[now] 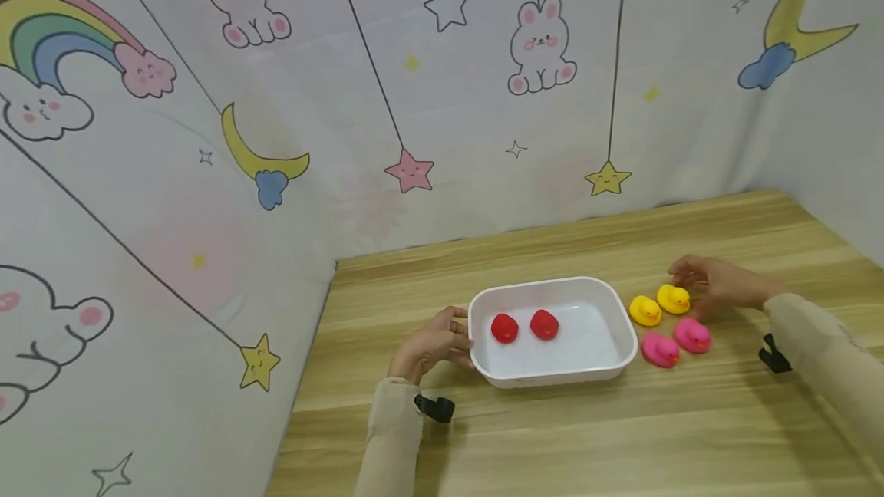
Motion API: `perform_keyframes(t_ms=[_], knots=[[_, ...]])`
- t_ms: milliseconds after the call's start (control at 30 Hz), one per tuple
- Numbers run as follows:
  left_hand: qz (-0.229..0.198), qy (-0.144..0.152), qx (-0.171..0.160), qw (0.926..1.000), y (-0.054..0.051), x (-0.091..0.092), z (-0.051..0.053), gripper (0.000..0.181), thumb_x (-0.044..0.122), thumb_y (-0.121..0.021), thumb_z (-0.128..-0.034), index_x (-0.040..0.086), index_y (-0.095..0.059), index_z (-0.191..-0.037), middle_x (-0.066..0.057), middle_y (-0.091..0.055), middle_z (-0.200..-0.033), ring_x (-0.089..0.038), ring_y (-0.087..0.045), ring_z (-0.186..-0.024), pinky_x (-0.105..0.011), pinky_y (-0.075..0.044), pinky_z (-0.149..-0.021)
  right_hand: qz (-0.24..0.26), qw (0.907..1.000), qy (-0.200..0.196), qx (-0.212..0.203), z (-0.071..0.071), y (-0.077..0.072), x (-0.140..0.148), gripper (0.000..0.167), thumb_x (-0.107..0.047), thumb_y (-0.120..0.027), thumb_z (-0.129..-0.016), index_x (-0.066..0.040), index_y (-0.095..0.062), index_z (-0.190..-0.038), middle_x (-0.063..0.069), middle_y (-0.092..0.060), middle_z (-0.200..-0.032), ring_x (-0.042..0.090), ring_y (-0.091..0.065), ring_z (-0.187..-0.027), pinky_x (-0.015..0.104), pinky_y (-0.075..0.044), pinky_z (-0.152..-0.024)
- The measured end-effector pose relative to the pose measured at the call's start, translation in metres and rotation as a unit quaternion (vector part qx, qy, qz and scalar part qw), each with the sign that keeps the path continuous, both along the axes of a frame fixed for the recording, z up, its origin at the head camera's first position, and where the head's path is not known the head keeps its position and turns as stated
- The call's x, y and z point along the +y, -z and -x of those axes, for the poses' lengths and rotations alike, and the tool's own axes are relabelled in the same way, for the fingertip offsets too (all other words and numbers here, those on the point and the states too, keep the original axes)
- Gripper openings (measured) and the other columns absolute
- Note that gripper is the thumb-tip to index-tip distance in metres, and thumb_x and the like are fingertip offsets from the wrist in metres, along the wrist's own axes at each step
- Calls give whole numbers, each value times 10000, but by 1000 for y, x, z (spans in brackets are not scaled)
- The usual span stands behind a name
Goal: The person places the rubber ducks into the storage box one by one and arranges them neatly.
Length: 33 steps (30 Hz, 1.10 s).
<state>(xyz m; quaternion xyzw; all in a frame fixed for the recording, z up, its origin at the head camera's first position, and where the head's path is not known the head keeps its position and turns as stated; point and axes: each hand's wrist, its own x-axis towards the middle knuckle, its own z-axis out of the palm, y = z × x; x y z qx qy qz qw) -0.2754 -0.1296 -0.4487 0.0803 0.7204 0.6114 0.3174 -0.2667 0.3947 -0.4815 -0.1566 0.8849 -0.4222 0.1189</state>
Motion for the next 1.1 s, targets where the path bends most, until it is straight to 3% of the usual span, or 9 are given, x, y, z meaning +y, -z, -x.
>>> perform_keyframes(t_ms=[167, 233, 500, 667, 933, 1100], knots=[[12, 20, 31, 10000, 2, 0, 2, 594, -145, -565, -893, -88, -309, -1425, -282, -535, -1139, -286, -641, -776, -408, -658, -684, -352, 9994, -70, -17, 3, -2, -9, 694, 1, -846, -666, 87, -492, -1257, 208, -600, -1246, 275, -569, -1140, 332, -500, -989], [4, 18, 40, 10000, 1, 0, 2, 592, -142, -563, -894, -86, -309, -1426, -281, -535, -1142, -290, -640, -784, -404, -658, -685, -483, 9988, -46, 7, 3, -3, -12, 680, -6, -843, -658, 70, -509, -1245, 178, -611, -1229, 308, -558, -1138, 367, -493, -985], [10, -23, 4, 10000, 1, -1, -1, 602, -147, -568, -887, -81, -318, -1431, -261, -536, -1128, -280, -637, -795, -395, -658, -683, -427, 9991, -73, -46, 3, 0, -13, 615, -18, -831, -680, 52, -545, -1221, 164, -624, -1236, 191, -551, -1122, 129, -437, -920], [-1, -17, 33, 10000, 3, -2, -1, 617, -133, -584, -875, -79, -319, -1430, -241, -544, -1109, -279, -643, -795, -405, -658, -693, -605, 9977, -170, 236, 3, 5, -12, 521, -97, -861, -727, -2, -603, -1169, 92, -669, -1180, 92, -562, -1044, 151, -441, -926], [-91, 54, 55, 9999, 3, -1, -1, 619, -137, -582, -878, -81, -308, -1431, -262, -543, -1131, -276, -640, -796, -430, -656, -705, -833, 9954, 36, 464, 3, 4, -10, 467, -166, -873, -765, -40, -646, -1153, 79, -690, -1173, 88, -566, -1073, 158, -447, -927], [-48, 14, 69, 10000, 3, -1, 0, 618, -136, -580, -876, -80, -310, -1429, -252, -538, -1124, -279, -636, -799, -430, -656, -704, -540, 9972, 218, 472, 2, -9, -9, 476, -124, -850, -789, 8, -639, -1194, 127, -686, -1195, 236, -609, -1133, 202, -500, -938]])
